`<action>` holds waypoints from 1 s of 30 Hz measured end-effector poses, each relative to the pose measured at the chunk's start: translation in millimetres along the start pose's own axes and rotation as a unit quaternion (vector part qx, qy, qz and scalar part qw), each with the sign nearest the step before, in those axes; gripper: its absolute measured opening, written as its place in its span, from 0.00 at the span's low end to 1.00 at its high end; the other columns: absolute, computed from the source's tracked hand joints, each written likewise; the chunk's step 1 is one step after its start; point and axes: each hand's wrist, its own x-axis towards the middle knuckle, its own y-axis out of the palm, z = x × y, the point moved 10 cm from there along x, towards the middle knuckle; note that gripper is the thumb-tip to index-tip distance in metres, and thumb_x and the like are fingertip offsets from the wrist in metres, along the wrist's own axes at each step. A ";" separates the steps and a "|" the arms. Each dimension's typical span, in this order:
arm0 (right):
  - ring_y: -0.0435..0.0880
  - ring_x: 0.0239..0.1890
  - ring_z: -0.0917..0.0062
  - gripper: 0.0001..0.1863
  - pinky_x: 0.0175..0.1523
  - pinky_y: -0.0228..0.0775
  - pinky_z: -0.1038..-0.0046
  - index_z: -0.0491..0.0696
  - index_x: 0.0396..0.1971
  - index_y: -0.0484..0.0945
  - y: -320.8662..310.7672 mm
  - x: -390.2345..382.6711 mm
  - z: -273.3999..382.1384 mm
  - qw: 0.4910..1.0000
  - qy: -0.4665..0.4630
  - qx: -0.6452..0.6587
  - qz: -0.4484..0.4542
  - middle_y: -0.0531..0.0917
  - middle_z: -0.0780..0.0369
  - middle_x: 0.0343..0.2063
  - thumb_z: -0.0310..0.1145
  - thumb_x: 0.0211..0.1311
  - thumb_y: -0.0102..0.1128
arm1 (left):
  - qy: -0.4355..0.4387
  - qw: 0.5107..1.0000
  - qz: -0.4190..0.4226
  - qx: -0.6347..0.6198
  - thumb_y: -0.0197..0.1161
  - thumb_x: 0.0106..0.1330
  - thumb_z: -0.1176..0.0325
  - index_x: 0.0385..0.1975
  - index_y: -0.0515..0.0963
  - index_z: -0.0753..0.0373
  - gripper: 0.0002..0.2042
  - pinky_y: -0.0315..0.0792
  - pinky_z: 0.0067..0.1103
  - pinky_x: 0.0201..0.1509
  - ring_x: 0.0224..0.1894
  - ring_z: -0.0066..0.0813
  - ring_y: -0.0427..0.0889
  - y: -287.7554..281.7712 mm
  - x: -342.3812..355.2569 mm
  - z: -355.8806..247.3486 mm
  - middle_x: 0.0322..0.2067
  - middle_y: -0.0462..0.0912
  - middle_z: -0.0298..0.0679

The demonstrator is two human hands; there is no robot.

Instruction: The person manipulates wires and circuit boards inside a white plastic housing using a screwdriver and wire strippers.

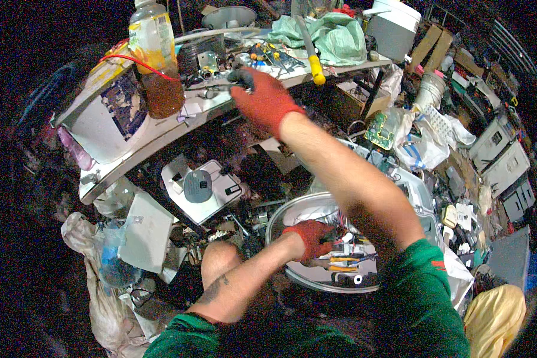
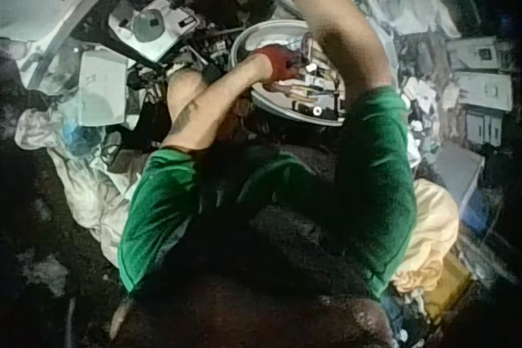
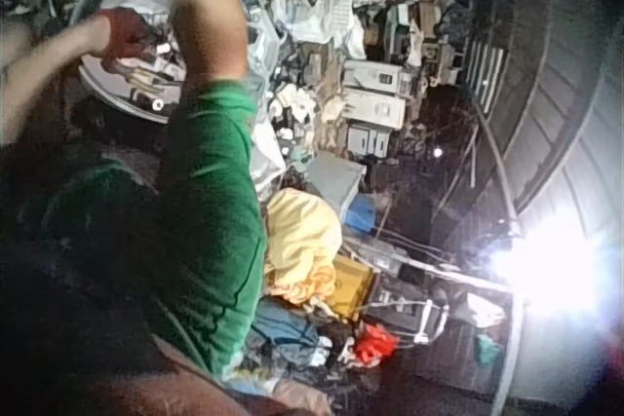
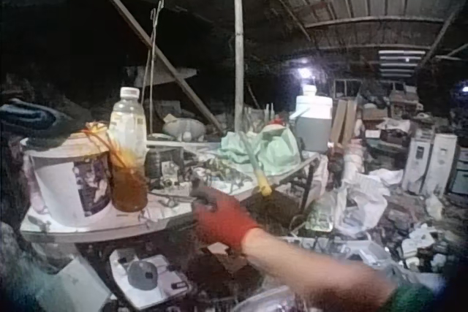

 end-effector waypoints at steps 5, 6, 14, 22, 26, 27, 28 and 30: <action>0.83 0.44 0.59 0.17 0.50 0.73 0.64 0.44 0.44 0.78 -59.3 -107.3 4.6 0.991 -0.027 0.006 0.130 0.82 0.50 0.41 0.39 0.60 0.58 | -0.019 0.997 -0.077 0.007 0.56 0.60 0.49 0.53 0.75 0.58 0.25 0.73 0.38 0.55 0.48 0.55 0.79 -6.3 -4.9 2.7 0.45 0.81 0.55; 0.82 0.44 0.57 0.17 0.51 0.73 0.63 0.43 0.45 0.78 -76.4 -138.9 -4.9 0.990 -0.055 -0.063 0.112 0.82 0.50 0.41 0.38 0.60 0.59 | -0.033 0.999 -0.005 -0.026 0.55 0.60 0.49 0.57 0.74 0.53 0.26 0.69 0.36 0.61 0.56 0.48 0.75 0.2 0.7 0.1 0.53 0.77 0.52; 0.74 0.56 0.56 0.37 0.63 0.63 0.61 0.43 0.58 0.66 -111.6 -331.4 -71.4 0.961 0.096 -0.034 0.259 0.75 0.50 0.51 0.38 0.49 0.70 | 0.021 0.996 0.004 -0.085 0.60 0.58 0.51 0.43 0.80 0.60 0.21 0.75 0.35 0.49 0.43 0.52 0.82 3.5 14.2 -26.9 0.39 0.83 0.51; 0.75 0.53 0.55 0.28 0.58 0.68 0.60 0.47 0.53 0.72 -135.9 -364.5 -100.2 0.979 0.157 0.020 0.129 0.77 0.51 0.49 0.38 0.51 0.67 | 0.006 0.970 0.039 -0.238 0.63 0.62 0.68 0.40 0.80 0.64 0.10 0.74 0.22 0.39 0.32 0.20 0.78 3.8 25.3 -38.8 0.32 0.84 0.36; 0.78 0.50 0.55 0.25 0.55 0.71 0.60 0.48 0.52 0.73 -164.7 -365.6 -97.1 0.981 0.168 0.020 0.093 0.79 0.52 0.45 0.36 0.52 0.65 | -0.019 0.927 0.005 -0.375 0.63 0.61 0.76 0.43 0.79 0.65 0.10 0.75 0.20 0.43 0.36 0.20 0.80 5.3 36.8 -41.3 0.36 0.84 0.36; 0.79 0.49 0.55 0.25 0.55 0.71 0.61 0.47 0.52 0.73 -171.5 -367.5 -99.5 0.980 0.179 0.032 0.085 0.80 0.52 0.44 0.36 0.52 0.64 | -0.017 0.919 -0.001 -0.394 0.63 0.60 0.76 0.44 0.78 0.66 0.12 0.75 0.21 0.45 0.37 0.22 0.81 4.0 39.3 -43.6 0.37 0.84 0.36; 0.80 0.47 0.55 0.23 0.53 0.72 0.61 0.47 0.50 0.74 -178.7 -368.4 -100.7 0.978 0.194 0.021 0.078 0.81 0.52 0.42 0.35 0.53 0.64 | -0.016 0.910 -0.010 -0.413 0.63 0.59 0.76 0.45 0.77 0.66 0.13 0.75 0.22 0.47 0.39 0.23 0.81 1.1 40.2 -45.8 0.38 0.84 0.37; 0.80 0.46 0.55 0.22 0.52 0.72 0.61 0.46 0.49 0.75 -181.9 -369.4 -102.7 0.982 0.168 0.035 0.073 0.81 0.51 0.41 0.35 0.54 0.63 | -0.039 0.888 -0.026 -0.458 0.64 0.55 0.79 0.47 0.75 0.67 0.17 0.75 0.23 0.50 0.42 0.26 0.82 -0.7 39.6 -50.8 0.40 0.83 0.39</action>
